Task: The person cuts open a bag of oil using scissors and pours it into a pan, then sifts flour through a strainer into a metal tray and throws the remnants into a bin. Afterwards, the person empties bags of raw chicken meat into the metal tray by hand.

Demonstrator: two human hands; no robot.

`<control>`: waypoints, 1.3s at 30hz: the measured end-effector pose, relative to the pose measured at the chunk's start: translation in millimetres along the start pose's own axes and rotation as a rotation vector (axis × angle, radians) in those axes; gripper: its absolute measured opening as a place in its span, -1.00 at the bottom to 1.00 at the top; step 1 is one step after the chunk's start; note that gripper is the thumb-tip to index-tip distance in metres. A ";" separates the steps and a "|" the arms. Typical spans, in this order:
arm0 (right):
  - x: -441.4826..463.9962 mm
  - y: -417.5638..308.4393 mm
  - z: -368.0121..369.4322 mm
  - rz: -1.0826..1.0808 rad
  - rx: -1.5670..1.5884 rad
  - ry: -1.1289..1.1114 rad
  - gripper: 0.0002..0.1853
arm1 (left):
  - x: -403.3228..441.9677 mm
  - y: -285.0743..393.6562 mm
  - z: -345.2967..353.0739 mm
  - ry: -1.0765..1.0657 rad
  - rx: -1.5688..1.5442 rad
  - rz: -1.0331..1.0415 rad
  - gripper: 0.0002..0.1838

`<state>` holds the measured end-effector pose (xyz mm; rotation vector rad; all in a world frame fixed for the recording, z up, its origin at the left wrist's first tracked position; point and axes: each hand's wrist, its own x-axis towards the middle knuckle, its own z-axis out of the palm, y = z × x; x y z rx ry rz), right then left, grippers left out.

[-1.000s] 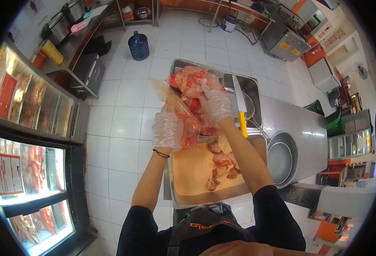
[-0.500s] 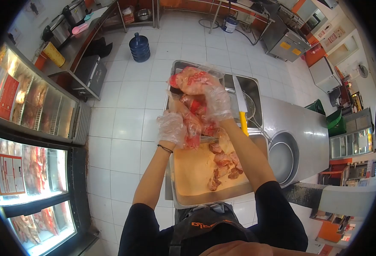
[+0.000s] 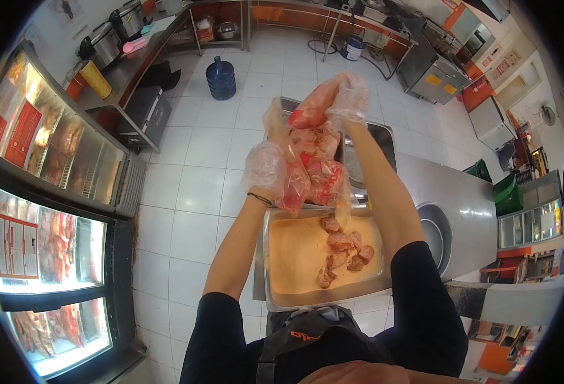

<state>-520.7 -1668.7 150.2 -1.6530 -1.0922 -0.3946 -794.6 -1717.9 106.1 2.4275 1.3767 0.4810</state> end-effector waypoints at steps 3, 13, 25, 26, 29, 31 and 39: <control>27.1 -11.9 -35.5 -0.010 -0.011 0.056 -0.78 | 28.0 -3.6 6.0 0.006 -0.120 0.027 -0.83; 78.8 -48.1 -166.3 -0.183 0.326 -0.167 -0.85 | 45.0 33.7 -75.3 0.011 -0.067 0.021 -0.53; 61.7 -95.2 -233.2 -0.234 0.716 -0.922 -0.92 | 97.9 137.9 -129.5 0.156 -0.404 0.975 -0.38; 60.4 -101.0 -236.9 -0.265 0.808 -0.955 -0.93 | 100.0 136.7 -126.7 0.089 -0.279 0.946 -0.39; 70.8 -91.1 -232.1 -0.493 0.494 -0.948 -0.89 | 64.2 160.3 -153.3 -0.210 0.000 0.563 -0.44; 66.6 -94.2 -229.1 -0.546 0.424 -0.915 -0.85 | 64.4 149.7 -136.3 -0.221 -0.418 0.478 -0.47; 69.2 -97.4 -205.8 -0.998 0.517 -0.726 -0.72 | 61.1 94.1 -122.5 -0.076 -0.097 0.627 -0.66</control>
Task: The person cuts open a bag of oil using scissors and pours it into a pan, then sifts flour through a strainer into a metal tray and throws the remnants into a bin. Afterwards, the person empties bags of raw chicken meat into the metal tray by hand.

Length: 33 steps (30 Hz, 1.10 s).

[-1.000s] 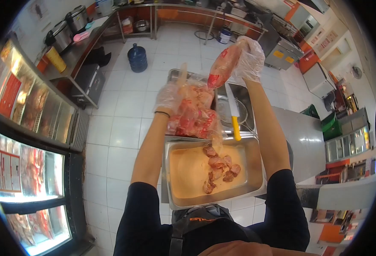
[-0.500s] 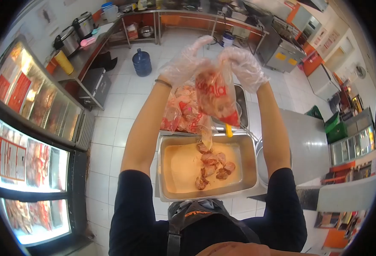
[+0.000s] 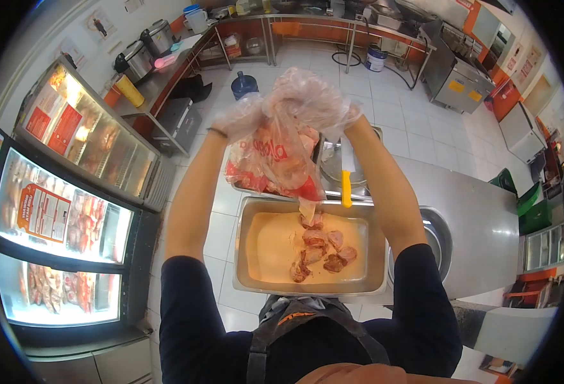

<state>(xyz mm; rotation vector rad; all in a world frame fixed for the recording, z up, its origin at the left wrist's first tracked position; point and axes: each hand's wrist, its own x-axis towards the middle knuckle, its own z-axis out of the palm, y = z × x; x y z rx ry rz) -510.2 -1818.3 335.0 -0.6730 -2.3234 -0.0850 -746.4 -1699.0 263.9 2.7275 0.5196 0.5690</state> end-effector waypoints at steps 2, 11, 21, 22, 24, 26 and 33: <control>-1.0 3.0 11.4 -0.001 -0.007 0.015 -0.80 | -3.0 19.9 -5.6 0.035 -0.214 -0.016 -0.74; -41.7 25.1 13.4 0.121 0.012 0.093 -0.69 | 5.0 4.1 1.6 0.304 0.439 0.111 -0.63; -188.9 -62.0 73.6 1.585 -0.419 -0.271 -0.43 | 15.4 21.1 -7.7 0.333 -0.178 -0.369 -0.59; -205.9 -56.9 96.6 1.877 -0.281 -0.166 -0.40 | 14.5 13.4 -8.5 0.372 -0.113 -0.292 -0.63; -228.7 -55.9 126.0 1.865 -0.328 -0.242 -0.48 | 10.7 2.4 -10.9 0.409 0.100 -0.142 -0.67; -245.8 -48.7 150.0 1.885 -0.346 -0.235 -0.54 | 7.3 2.4 -19.1 0.411 0.491 0.010 -0.61; -269.2 -41.8 163.0 1.804 -0.174 0.116 -0.50 | 8.4 -4.0 -39.2 0.160 0.565 0.094 -0.42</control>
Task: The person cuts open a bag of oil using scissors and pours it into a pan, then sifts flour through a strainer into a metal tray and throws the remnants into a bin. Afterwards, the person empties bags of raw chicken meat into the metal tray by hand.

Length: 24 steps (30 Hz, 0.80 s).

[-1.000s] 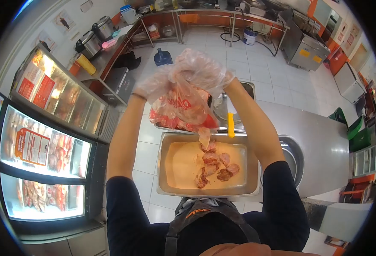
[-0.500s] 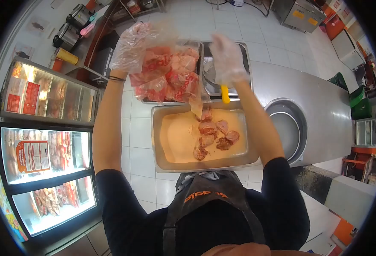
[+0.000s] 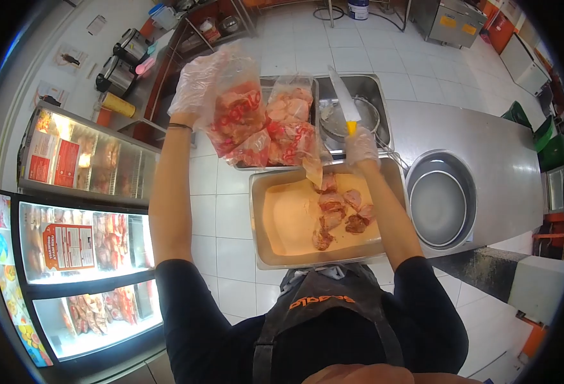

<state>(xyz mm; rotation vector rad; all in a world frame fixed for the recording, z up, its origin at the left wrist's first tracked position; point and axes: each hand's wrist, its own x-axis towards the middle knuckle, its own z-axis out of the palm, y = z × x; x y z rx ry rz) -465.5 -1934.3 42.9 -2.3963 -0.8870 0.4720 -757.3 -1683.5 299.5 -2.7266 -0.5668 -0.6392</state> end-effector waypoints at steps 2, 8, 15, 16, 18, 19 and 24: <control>-27.8 -11.9 -39.3 -0.039 0.111 -0.041 -0.48 | 12.6 17.7 -20.4 -0.186 -0.589 -0.451 -0.50; -122.6 -40.8 -144.8 -0.064 0.322 -0.138 -0.46 | 17.0 21.1 -21.4 -0.288 -0.594 -0.552 -0.53; -189.6 -84.0 -203.0 -0.247 0.156 -0.291 -0.59 | 5.2 17.6 -6.6 -0.086 -0.810 -0.588 -0.54; -196.3 -100.0 -208.6 -0.276 0.088 -0.322 -0.60 | 7.4 21.5 -8.9 -0.099 -0.788 -0.609 -0.55; -203.3 -120.3 -209.5 -0.511 -0.106 -0.257 -0.62 | 9.4 35.2 -12.6 -0.124 -0.746 -0.652 -0.57; -204.1 -128.6 -208.2 -0.584 -0.205 -0.238 -0.63 | 8.1 40.8 -11.7 -0.107 -0.767 -0.625 -0.59; -194.1 -164.7 -191.4 -0.597 -0.458 -0.268 -0.44 | -5.5 37.3 3.6 -0.076 -0.581 -0.513 -0.61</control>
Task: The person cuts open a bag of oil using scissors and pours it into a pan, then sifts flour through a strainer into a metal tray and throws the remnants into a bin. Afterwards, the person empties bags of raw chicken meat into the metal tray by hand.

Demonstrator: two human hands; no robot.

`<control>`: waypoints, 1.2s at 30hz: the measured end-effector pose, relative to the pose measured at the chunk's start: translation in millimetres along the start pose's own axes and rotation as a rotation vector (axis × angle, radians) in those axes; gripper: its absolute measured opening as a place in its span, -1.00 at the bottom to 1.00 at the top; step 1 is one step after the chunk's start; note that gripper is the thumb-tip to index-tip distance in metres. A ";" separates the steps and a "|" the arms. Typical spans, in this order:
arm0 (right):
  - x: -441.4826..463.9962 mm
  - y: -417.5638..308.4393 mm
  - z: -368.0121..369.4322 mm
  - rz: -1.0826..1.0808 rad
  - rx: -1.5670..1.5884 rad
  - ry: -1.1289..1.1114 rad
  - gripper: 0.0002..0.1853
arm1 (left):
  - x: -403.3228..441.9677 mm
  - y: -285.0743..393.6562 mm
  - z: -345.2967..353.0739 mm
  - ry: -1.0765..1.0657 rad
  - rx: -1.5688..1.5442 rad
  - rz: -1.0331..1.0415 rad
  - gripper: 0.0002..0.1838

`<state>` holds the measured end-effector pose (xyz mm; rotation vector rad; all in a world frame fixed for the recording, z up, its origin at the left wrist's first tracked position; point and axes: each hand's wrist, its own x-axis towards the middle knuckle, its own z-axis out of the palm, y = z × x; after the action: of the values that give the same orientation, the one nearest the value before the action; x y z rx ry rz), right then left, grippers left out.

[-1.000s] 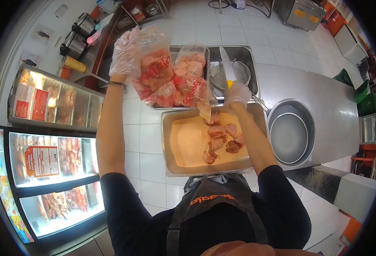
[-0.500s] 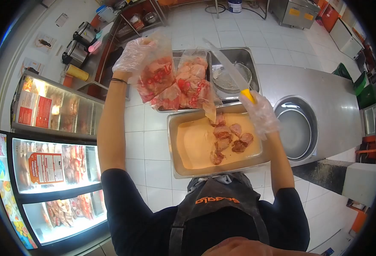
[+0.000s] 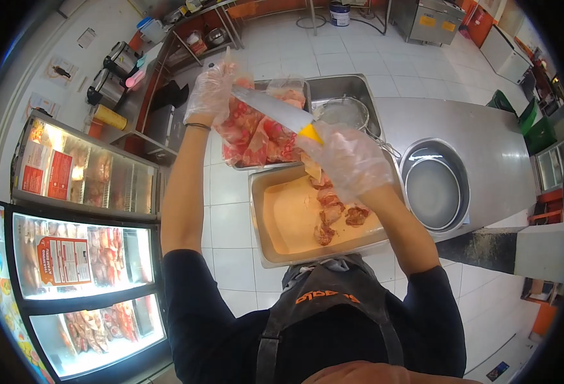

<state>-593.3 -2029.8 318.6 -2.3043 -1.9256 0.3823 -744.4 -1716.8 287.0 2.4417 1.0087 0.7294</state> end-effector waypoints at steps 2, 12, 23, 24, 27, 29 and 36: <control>8.1 -7.3 -1.3 -0.030 0.010 0.024 -0.38 | 1.1 -11.6 6.2 -0.032 0.036 0.059 -0.62; 168.1 -25.4 0.9 0.059 -0.001 0.136 -0.65 | 14.1 -1.5 15.3 0.248 0.319 0.400 -0.68; 175.9 119.8 16.6 0.343 0.149 0.054 -0.54 | 4.7 23.6 16.6 0.223 -0.085 0.001 -0.59; 174.3 146.4 35.8 0.330 0.156 0.064 -0.53 | 5.6 23.8 14.7 0.192 -0.147 -0.067 -0.60; 143.1 186.2 117.5 0.381 0.246 0.265 -0.53 | 8.6 -7.2 16.6 0.200 0.174 0.161 -0.66; 122.5 179.7 155.7 0.525 0.317 0.299 -0.58 | 8.4 -3.9 12.1 0.177 0.031 0.048 -0.68; 135.1 161.8 220.9 0.719 0.110 0.353 -0.60 | 11.9 -0.6 -0.6 0.220 -0.094 -0.138 -0.63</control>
<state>-476.0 -1943.8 50.1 -2.6866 -0.8618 0.1127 -737.9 -1707.6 290.9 2.2227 1.1824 0.9901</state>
